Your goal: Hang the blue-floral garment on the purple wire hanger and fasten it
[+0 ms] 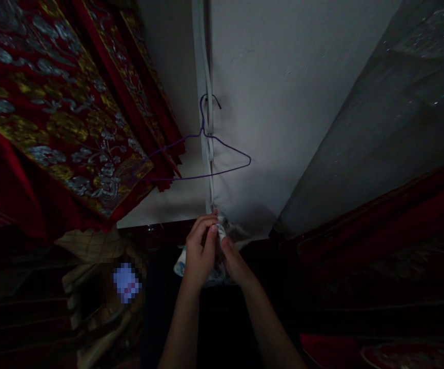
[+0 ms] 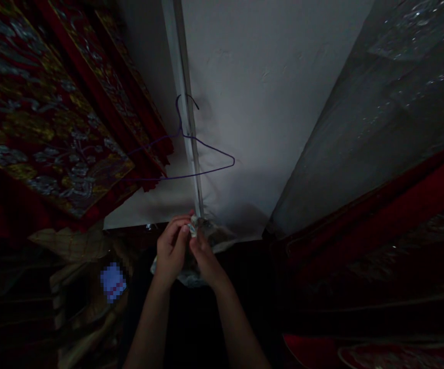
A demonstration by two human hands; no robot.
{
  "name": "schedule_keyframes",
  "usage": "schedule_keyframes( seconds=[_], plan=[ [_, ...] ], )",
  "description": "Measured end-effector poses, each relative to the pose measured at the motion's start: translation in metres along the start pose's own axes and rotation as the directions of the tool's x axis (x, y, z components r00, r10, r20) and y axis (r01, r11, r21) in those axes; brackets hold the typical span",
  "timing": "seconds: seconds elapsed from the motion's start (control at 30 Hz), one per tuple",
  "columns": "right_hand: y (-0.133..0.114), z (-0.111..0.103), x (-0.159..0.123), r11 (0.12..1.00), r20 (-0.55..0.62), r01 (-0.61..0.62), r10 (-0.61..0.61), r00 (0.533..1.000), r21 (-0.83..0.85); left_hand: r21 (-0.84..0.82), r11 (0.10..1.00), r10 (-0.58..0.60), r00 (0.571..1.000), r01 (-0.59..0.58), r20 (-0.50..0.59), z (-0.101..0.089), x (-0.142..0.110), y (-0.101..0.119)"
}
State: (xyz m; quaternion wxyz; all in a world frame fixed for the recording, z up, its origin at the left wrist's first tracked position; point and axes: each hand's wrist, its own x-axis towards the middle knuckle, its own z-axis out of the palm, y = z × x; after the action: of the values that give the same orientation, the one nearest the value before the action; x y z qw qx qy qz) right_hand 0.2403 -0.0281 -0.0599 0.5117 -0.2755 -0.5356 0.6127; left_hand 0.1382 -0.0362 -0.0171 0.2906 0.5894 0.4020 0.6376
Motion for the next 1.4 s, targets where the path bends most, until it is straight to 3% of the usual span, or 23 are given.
schedule_keyframes(
  seconds=[0.07,0.13,0.17,0.2,0.27,0.33,0.37,0.4,0.47,0.53,0.63,0.7,0.83,0.9,1.03,1.1,1.17,1.23,1.33,1.4],
  plan=[
    [-0.009,0.000,-0.004,0.999,0.155,-0.026,0.032,0.987,-0.043,0.129,0.989,0.063,0.997,-0.069,0.047,-0.011,0.007,0.000],
    [-0.022,-0.005,-0.003,0.985,0.249,-0.073,0.110,0.962,-0.154,0.168,0.986,-0.010,0.986,-0.018,0.164,-0.027,0.012,-0.001],
    [-0.029,-0.009,-0.001,0.970,0.263,-0.084,0.144,0.954,-0.228,0.174,0.984,-0.089,0.961,0.043,0.262,-0.035,0.013,-0.002],
    [-0.037,-0.014,0.003,0.948,0.262,-0.081,0.166,0.951,-0.306,0.186,0.976,-0.178,0.910,0.114,0.374,-0.043,0.012,-0.004],
    [-0.057,-0.029,0.016,0.900,0.253,-0.037,0.162,0.954,-0.435,0.253,0.945,-0.320,0.750,0.208,0.579,-0.057,0.006,-0.008],
    [-0.078,-0.046,0.035,0.863,0.232,0.059,0.069,0.970,-0.503,0.336,0.927,-0.363,0.616,0.165,0.699,-0.071,0.001,-0.014],
    [-0.088,-0.055,0.047,0.854,0.178,0.117,-0.030,0.984,-0.507,0.379,0.918,-0.370,0.592,0.117,0.716,-0.077,-0.001,-0.016],
    [-0.096,-0.063,0.060,0.843,0.084,0.169,-0.146,0.986,-0.512,0.427,0.901,-0.381,0.596,0.070,0.707,-0.084,-0.001,-0.018],
    [-0.103,-0.076,0.091,0.846,-0.161,0.232,-0.345,0.925,-0.480,0.536,0.844,-0.404,0.664,0.005,0.629,-0.096,0.004,-0.018],
    [-0.098,-0.081,0.123,0.863,-0.271,0.238,-0.384,0.883,-0.446,0.628,0.778,-0.407,0.741,-0.026,0.534,-0.105,0.014,-0.013],
    [-0.075,-0.084,0.163,0.803,-0.192,0.166,-0.328,0.925,-0.573,0.672,0.735,-0.343,0.807,-0.088,0.480,-0.112,0.031,0.000],
    [-0.061,-0.088,0.176,0.718,-0.157,0.128,-0.316,0.936,-0.684,0.683,0.719,-0.314,0.816,-0.130,0.485,-0.117,0.038,0.006],
    [-0.058,-0.104,0.169,0.657,-0.206,0.071,-0.334,0.920,-0.750,0.742,0.659,-0.393,0.784,-0.124,0.480,-0.138,0.044,0.004],
    [-0.066,-0.109,0.158,0.614,-0.199,0.068,-0.356,0.913,-0.787,0.741,0.665,-0.381,0.811,-0.093,0.443,-0.150,0.051,0.002],
    [-0.081,-0.101,0.143,0.548,-0.148,0.104,-0.396,0.906,-0.830,0.679,0.708,-0.154,0.896,-0.194,0.416,-0.155,0.085,0.014],
    [-0.085,-0.094,0.141,0.575,-0.155,0.090,-0.363,0.919,-0.813,0.690,0.672,-0.027,0.922,-0.269,0.385,-0.146,0.108,0.025],
    [-0.088,-0.091,0.139,0.581,-0.167,0.072,-0.348,0.923,-0.811,0.732,0.615,0.024,0.935,-0.293,0.354,-0.137,0.129,0.032],
    [-0.093,-0.091,0.136,0.540,-0.165,0.074,-0.380,0.910,-0.839,0.780,0.582,-0.104,0.931,-0.228,0.350,-0.133,0.142,0.032],
    [-0.099,-0.095,0.130,0.463,-0.123,0.095,-0.419,0.900,-0.881,0.837,0.539,-0.357,0.874,-0.095,0.329,-0.139,0.150,0.017],
    [-0.100,-0.096,0.127,0.456,-0.108,0.098,-0.405,0.908,-0.884,0.854,0.516,-0.370,0.879,-0.074,0.299,-0.145,0.147,0.006]
  ],
)
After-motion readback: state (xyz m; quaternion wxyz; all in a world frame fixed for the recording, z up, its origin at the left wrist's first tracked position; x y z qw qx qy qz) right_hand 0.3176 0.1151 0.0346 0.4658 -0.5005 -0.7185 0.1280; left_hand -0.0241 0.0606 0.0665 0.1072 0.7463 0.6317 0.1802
